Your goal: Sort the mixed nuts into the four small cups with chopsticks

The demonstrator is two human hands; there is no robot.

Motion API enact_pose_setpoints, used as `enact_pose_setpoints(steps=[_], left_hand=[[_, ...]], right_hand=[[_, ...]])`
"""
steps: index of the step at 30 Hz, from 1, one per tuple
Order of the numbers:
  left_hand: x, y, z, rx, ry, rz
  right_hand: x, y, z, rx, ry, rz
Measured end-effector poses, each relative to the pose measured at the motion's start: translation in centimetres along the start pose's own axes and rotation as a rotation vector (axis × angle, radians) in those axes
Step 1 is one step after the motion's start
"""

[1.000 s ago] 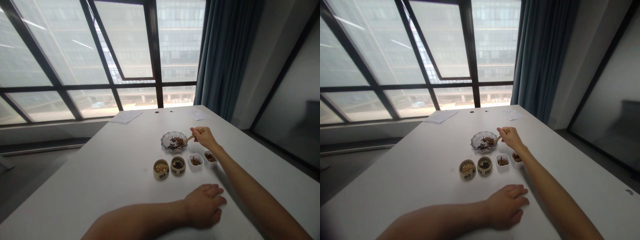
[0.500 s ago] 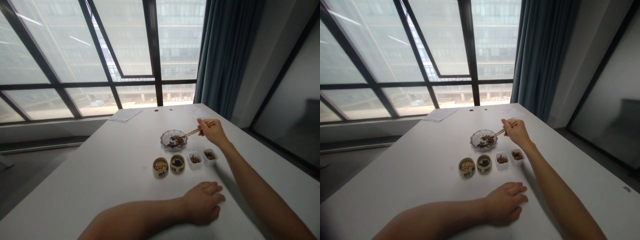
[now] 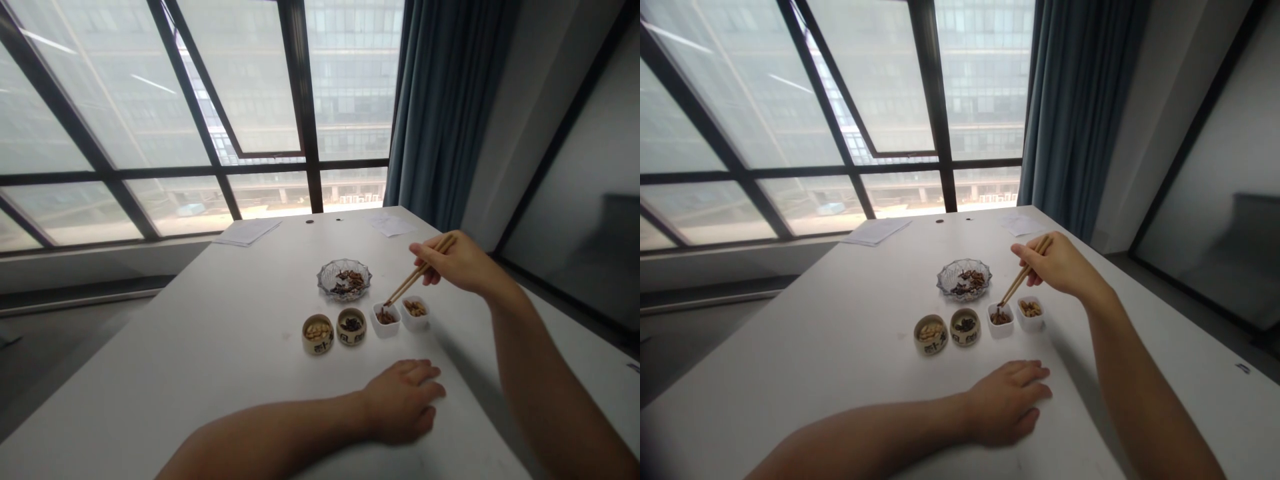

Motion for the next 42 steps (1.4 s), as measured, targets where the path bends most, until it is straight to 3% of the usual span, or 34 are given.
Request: enact_pose_setpoints(steps=[8,16,21,29,42], left_hand=[[0.0,-0.1,-0.1,-0.003,0.0,-0.007],[0.1,0.1,0.0,-0.01,0.005,0.0],[0.0,0.0,0.0,-0.007,0.01,0.003],[0.0,0.0,0.1,-0.01,0.008,0.008],[-0.3,-0.1,0.0,-0.011,0.008,0.012]], right_hand=[[-0.7,0.1,0.0,0.086,-0.07,-0.036],[-0.3,-0.7,0.5,0.159,0.217,0.034],[-1.8,-0.5,0.9,0.224,0.249,0.025],[-4.4,2.3,2.7,0.184,0.252,0.042],[-7.2,6.9,4.8,0.141,0.144,0.007]])
Point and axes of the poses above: each hand's wrist, its own z-axis towards the middle knuckle, its own x-axis out of the back of the hand, y = z × x, the point moved 7 cm from there along z, towards the middle knuckle, and after that the axes turned 3 degrees about x, right-handed, at the moved point
